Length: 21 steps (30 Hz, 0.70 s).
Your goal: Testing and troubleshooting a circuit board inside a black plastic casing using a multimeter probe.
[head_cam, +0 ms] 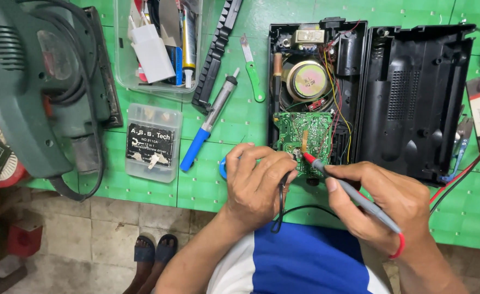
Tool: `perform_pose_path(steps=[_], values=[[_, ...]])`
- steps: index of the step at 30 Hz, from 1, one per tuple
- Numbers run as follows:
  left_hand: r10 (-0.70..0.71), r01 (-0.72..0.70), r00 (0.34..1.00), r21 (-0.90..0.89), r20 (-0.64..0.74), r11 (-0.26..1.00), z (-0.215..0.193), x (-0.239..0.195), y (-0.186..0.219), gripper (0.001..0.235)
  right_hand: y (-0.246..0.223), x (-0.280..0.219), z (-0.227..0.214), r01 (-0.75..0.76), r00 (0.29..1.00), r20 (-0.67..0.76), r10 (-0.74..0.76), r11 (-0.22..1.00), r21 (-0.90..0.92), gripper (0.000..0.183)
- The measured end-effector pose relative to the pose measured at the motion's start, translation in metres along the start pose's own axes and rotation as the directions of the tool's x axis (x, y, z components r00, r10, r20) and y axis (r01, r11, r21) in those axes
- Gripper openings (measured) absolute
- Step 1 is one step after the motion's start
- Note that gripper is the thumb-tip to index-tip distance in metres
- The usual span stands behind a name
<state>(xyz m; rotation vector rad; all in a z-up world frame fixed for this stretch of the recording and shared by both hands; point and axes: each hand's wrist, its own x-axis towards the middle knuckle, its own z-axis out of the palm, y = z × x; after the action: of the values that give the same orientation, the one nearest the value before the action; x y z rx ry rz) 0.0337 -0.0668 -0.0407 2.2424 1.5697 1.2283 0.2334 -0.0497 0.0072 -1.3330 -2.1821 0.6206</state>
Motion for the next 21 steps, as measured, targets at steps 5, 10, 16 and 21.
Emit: perform_pose_path(steps=[5, 10, 16, 21], values=[[-0.014, 0.014, 1.000, -0.004, 0.004, 1.000, 0.0006, -0.0016, 0.0013, 0.018, -0.0055, 0.0064, 0.0002, 0.027, 0.999, 0.035, -0.028, 0.999, 0.025, 0.007], [-0.022, 0.022, 1.000, -0.002, 0.006, 1.000, 0.0019, -0.0047, 0.0009, 0.016, -0.0059, 0.0066, 0.0011, 0.047, 0.998, 0.040, -0.046, 0.998, -0.030, 0.009], [-0.022, 0.022, 1.000, -0.003, 0.001, 1.000, 0.0022, -0.0054, 0.0002, 0.014, -0.0095, 0.0091, -0.0001, 0.070, 0.997, 0.032, -0.069, 0.998, -0.007, 0.006], [-0.018, 0.018, 1.000, 0.002, -0.002, 1.000, 0.0026, -0.0058, 0.0000, 0.015, -0.0082, 0.0069, 0.0001, 0.026, 0.999, 0.043, -0.025, 1.000, -0.010, 0.006]])
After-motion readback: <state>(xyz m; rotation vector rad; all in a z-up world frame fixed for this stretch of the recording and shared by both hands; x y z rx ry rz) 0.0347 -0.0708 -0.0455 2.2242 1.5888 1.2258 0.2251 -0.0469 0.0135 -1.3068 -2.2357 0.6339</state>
